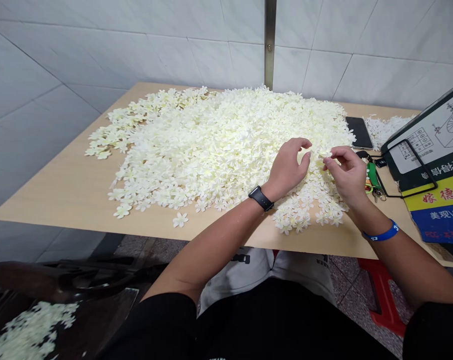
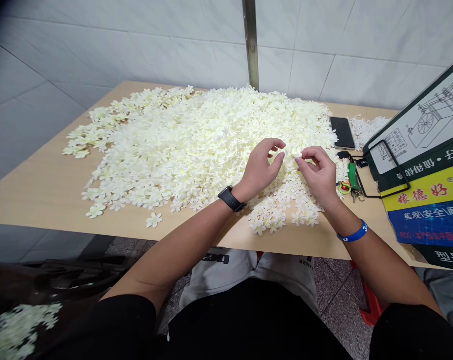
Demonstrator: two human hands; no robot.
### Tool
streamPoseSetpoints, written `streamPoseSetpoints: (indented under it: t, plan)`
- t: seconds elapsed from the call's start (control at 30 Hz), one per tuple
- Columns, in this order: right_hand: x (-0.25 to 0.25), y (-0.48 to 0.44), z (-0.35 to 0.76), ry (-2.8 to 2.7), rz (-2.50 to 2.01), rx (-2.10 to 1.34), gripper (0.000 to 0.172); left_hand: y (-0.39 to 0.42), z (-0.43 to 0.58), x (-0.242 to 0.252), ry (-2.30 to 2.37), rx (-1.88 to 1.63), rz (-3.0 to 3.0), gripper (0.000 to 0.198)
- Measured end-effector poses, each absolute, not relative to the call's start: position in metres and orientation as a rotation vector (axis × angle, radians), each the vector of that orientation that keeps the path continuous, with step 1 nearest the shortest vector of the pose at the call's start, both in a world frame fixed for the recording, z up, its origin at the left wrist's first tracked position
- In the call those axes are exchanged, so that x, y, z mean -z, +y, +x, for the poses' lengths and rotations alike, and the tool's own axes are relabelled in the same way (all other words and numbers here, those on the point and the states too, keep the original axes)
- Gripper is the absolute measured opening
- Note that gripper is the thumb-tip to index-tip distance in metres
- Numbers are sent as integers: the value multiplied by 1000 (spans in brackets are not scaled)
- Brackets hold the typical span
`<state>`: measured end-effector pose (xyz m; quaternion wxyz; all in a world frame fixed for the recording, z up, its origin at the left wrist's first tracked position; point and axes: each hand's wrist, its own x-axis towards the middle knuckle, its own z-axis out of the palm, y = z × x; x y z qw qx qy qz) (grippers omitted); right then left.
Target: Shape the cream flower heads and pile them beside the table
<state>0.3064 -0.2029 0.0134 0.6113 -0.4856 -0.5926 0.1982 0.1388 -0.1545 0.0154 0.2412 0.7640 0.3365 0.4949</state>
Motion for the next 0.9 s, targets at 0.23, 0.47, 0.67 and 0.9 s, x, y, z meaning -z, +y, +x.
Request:
streamPoseSetpoints:
  t: [0.23, 0.47, 0.67, 0.9]
  plan:
    - [-12, -203, 306, -1392, -1109, -483, 22, -160, 141, -21, 777, -1337, 1980, 6]
    - [-14, -203, 306, -1359, -1109, -472, 24, -159, 140, -22, 840, -1364, 1924, 12]
    - [-14, -204, 305, -1374, -1092, -454, 18, -159, 141, -21, 757, -1288, 1836, 15]
    - [-15, -204, 305, -1417, -1110, -347, 13, -161, 146, -18, 635, -1177, 1552, 19]
